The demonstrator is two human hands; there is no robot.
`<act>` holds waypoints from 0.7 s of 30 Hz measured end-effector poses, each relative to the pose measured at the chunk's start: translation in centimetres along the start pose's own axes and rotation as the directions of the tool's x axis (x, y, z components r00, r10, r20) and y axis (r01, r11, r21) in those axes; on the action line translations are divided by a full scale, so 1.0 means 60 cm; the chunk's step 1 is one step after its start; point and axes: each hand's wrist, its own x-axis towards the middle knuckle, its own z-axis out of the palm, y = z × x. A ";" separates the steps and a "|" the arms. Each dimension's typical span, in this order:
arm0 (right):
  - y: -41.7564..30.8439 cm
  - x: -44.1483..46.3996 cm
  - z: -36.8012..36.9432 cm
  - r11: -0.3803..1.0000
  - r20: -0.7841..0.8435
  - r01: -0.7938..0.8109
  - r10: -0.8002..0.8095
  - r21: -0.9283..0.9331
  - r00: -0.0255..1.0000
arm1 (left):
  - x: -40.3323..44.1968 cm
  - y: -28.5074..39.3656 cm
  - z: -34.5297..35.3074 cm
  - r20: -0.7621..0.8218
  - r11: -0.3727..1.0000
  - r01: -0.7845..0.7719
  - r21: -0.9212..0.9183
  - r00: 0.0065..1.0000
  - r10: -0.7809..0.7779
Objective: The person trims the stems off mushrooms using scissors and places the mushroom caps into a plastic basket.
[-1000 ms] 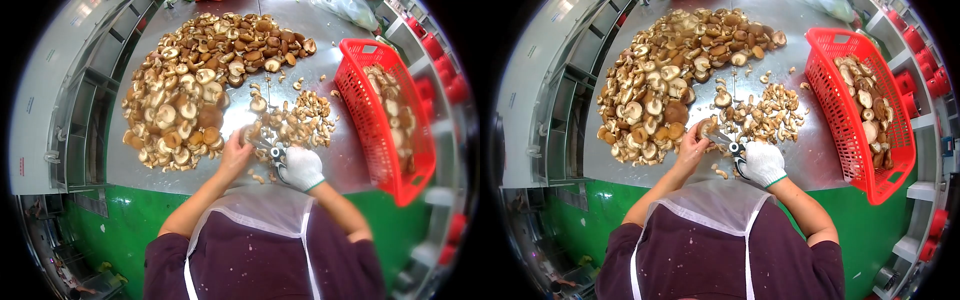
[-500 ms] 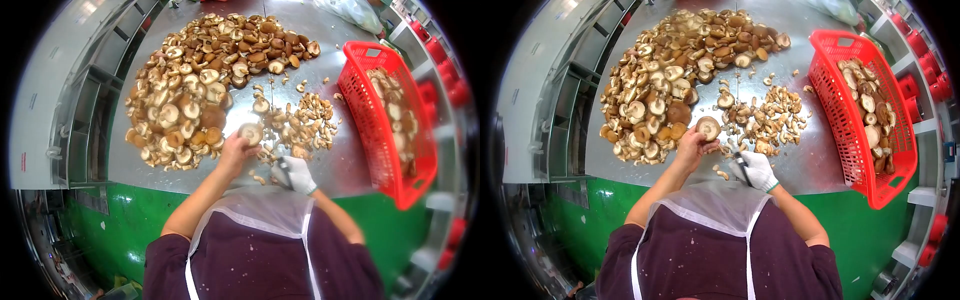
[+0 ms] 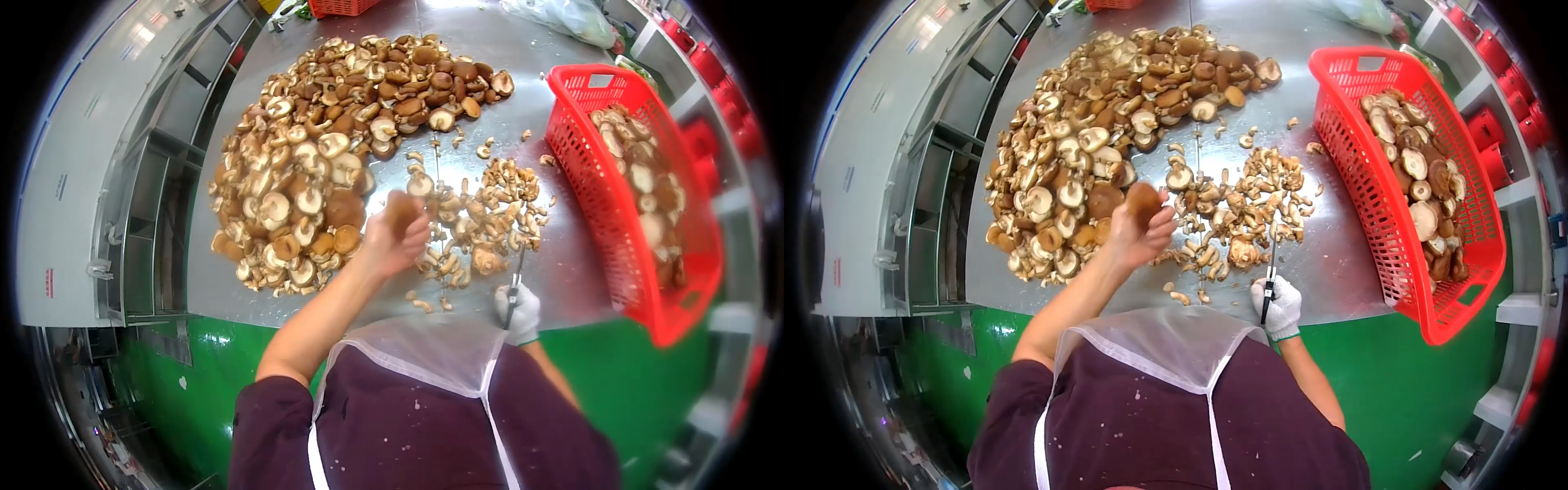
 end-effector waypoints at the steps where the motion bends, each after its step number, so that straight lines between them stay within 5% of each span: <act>1: 0.014 -0.001 0.005 1.000 -0.026 -0.001 0.002 0.012 1.000 | 0.029 0.000 0.055 -0.142 0.981 -0.069 0.184 0.985 0.096; 4: 0.008 -0.004 0.001 1.000 -0.016 0.013 -0.013 -0.001 1.000 | 0.117 0.001 0.222 0.091 0.735 -0.227 0.639 0.971 0.220; 5: 0.001 -0.001 0.000 1.000 0.001 0.024 -0.024 -0.014 1.000 | 0.129 -0.003 0.278 0.208 0.557 -0.301 0.774 0.952 0.225; 8: -0.006 -0.004 0.001 0.999 -0.020 0.005 -0.004 0.044 1.000 | 0.169 0.058 0.363 0.360 0.111 -0.379 0.919 0.920 0.158; 9: 0.003 -0.005 0.002 0.998 -0.012 -0.041 0.042 0.040 0.999 | 0.161 0.074 0.351 0.259 0.032 -0.285 0.958 0.908 0.329; 11: 0.046 -0.009 0.005 0.999 -0.008 0.046 -0.046 0.001 0.999 | 0.265 0.135 0.183 0.376 -0.227 -0.300 0.926 0.771 0.514; 12: 0.056 -0.012 0.007 0.999 -0.008 0.033 -0.033 0.008 0.999 | 0.245 0.131 0.144 0.081 -0.095 -0.029 0.995 0.797 0.598; 14: 0.029 -0.008 0.000 0.990 -0.031 0.125 -0.127 -0.062 0.991 | 0.217 0.124 0.047 -0.239 -0.159 0.410 0.898 0.758 0.607; 15: 0.013 -0.003 0.001 0.980 -0.032 0.177 -0.181 -0.092 0.983 | 0.207 0.119 -0.007 -0.183 -0.347 0.461 0.817 0.777 0.602; 16: 0.006 -0.003 0.003 0.988 -0.043 0.132 -0.136 -0.084 0.990 | 0.198 0.104 -0.039 -0.300 -0.302 0.553 0.776 0.746 0.595; 18: -0.008 -0.002 0.002 0.991 -0.031 0.122 -0.123 -0.056 0.992 | 0.176 0.070 -0.064 -0.283 -0.384 0.561 0.733 0.765 0.579; 21: 0.011 -0.004 0.004 0.991 -0.027 0.127 -0.128 -0.037 0.991 | 0.187 0.052 -0.106 -0.160 -0.308 0.427 0.851 0.768 0.621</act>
